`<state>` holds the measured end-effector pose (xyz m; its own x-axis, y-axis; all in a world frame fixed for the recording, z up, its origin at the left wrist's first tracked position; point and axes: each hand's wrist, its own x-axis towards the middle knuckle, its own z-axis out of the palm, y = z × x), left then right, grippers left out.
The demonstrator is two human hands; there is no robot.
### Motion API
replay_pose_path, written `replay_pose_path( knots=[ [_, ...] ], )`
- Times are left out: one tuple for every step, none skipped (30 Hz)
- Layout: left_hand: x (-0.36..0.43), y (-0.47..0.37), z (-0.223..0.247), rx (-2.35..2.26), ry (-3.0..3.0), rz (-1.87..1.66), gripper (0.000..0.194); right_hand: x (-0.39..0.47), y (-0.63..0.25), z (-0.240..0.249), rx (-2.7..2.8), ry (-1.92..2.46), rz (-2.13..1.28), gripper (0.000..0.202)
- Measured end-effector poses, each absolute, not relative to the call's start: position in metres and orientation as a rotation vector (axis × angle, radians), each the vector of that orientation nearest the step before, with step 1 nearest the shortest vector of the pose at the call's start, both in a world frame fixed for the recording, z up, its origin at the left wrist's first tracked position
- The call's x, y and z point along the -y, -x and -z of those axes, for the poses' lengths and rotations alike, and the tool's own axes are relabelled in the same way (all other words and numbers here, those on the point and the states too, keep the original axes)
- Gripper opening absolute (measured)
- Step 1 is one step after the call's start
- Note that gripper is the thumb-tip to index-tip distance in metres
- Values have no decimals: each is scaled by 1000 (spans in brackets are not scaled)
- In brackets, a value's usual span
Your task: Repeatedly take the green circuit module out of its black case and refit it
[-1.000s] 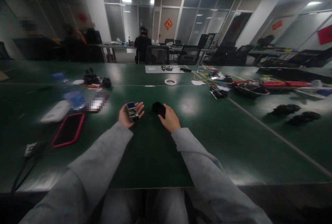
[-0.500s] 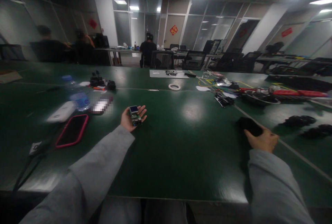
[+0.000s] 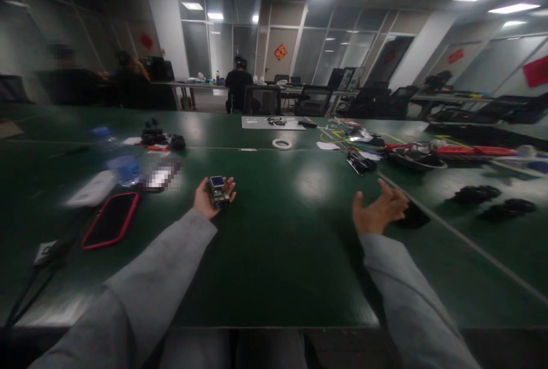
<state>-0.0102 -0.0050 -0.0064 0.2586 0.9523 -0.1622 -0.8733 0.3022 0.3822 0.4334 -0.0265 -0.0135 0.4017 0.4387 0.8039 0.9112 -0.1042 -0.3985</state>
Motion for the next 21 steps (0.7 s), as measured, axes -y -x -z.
replay_pose_path(
  knots=[
    [5, 10, 7, -401, -234, -1245, 47, 28, -403, 13, 1270, 1678, 620, 60],
    [5, 10, 7, -407, -235, -1240, 47, 33, -368, 12, 1446, 1599, 606, 54],
    [5, 10, 7, -412, -235, -1239, 48, 40, -332, 11, 1633, 1446, 610, 49],
    [5, 10, 7, -413, -236, -1237, 48, 50, -294, 9, 1888, 1307, 536, 47],
    [5, 10, 7, -411, -238, -1233, 48, 61, -258, 8, 2117, 1136, 444, 47],
    [5, 10, 7, -406, -241, -1230, 49, 72, -224, 7, 2317, 983, 326, 51],
    [5, 11, 7, -400, -246, -1228, 50, 81, -194, 5, 2419, 875, 204, 53],
    [5, 11, 7, -395, -250, -1222, 52, 87, -169, 3, 2447, 789, 103, 54],
    [5, 11, 8, -389, -253, -1212, 54, 91, -148, 1, 2442, 775, 18, 55],
    [4, 12, 8, -384, -255, -1200, 56, 91, -133, 0, 2410, 789, -32, 55],
    [4, 13, 8, -382, -256, -1189, 59, 88, -122, 0, 2373, 822, -62, 56],
    [4, 13, 9, -381, -259, -1174, 62, 83, -116, 1, 2339, 862, -80, 57],
    [4, 13, 9, -383, -265, -1153, 64, 77, -113, 3, 2313, 892, -93, 59],
    [4, 13, 9, -391, -271, -1137, 67, 71, -114, 5, 2297, 912, -109, 62],
    [4, 13, 8, -408, -277, -1135, 68, 65, -116, 8, 2284, 924, -126, 66],
    [4, 13, 8, -429, -279, -1142, 68, 59, -120, 11, 2269, 932, -146, 69],
    [4, 12, 7, -455, -277, -1154, 66, 55, -124, 13, 2247, 943, -168, 72],
    [5, 12, 6, -482, -272, -1168, 64, 50, -128, 15, 2213, 957, -189, 73],
    [5, 12, 4, -504, -270, -1180, 61, 47, -131, 17, 2169, 974, -209, 72],
    [6, 12, 3, -511, -275, -1184, 59, 44, -134, 18, 2114, 993, -231, 71],
    [7, 12, 1, -501, -288, -1179, 58, 41, -137, 19, 2056, 1011, -256, 70]
  ],
)
